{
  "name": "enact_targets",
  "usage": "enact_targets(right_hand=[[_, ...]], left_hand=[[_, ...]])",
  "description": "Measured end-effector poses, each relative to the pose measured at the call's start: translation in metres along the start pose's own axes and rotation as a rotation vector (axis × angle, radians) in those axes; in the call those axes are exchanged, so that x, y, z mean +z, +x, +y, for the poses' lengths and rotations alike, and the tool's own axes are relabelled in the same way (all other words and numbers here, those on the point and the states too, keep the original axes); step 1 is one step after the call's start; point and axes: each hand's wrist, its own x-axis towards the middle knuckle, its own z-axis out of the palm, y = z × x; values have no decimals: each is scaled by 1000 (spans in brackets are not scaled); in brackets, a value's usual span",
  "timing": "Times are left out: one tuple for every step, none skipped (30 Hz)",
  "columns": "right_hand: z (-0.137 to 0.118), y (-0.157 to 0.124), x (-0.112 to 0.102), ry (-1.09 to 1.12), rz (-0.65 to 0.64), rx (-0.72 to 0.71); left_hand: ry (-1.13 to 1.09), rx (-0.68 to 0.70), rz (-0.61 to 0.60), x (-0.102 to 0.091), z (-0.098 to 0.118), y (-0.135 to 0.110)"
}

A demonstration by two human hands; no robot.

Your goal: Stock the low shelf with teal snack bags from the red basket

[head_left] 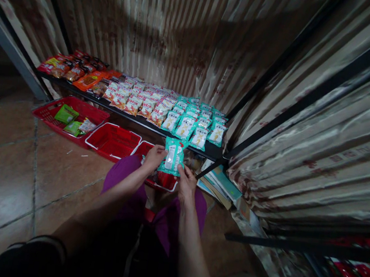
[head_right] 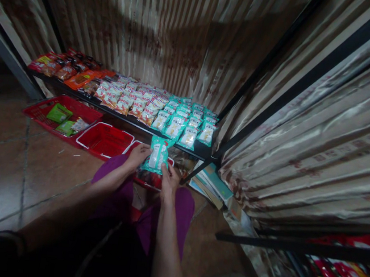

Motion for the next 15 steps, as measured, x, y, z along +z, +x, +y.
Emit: enact_targets(right_hand=[[2, 2, -2, -43, 16, -48], [4, 3, -4, -96, 36, -113], [5, 4, -6, -159, 59, -188], [5, 4, -7, -228, 86, -265], [5, 4, -8, -302, 111, -339], [5, 3, -9, -379, 133, -414], [4, 1, -10, -459, 152, -493], [3, -1, -10, -540, 167, -578], [2, -4, -9, -618, 179, -664], [1, -7, -8, -689, 184, -747], [0, -10, -7, -748, 183, -821], [-1, -14, -5, -794, 177, -882], [-2, -17, -2, -826, 165, -928], [-2, -21, 0, -845, 147, -964], [-2, -25, 3, -856, 124, -993]], left_hand=[[26, 20, 36, 2, -2, -2], [60, 47, 63, 4, -4, -4], [92, 79, 69, 7, -6, -7], [111, 111, 52, 9, -7, -10], [107, 139, 11, 12, -7, -14], [69, 156, -46, 15, -8, -17], [-7, 158, -111, 18, -7, -21], [-104, 146, -169, 21, -6, -24], [-204, 119, -214, 24, -4, -27], [-291, 81, -239, 26, -2, -29], [-359, 38, -249, 27, 0, -31], [-410, -4, -249, 27, 2, -32], [-450, -38, -245, 27, 3, -32], [-486, -62, -237, 27, 4, -32], [-523, -77, -228, 26, 5, -31]])
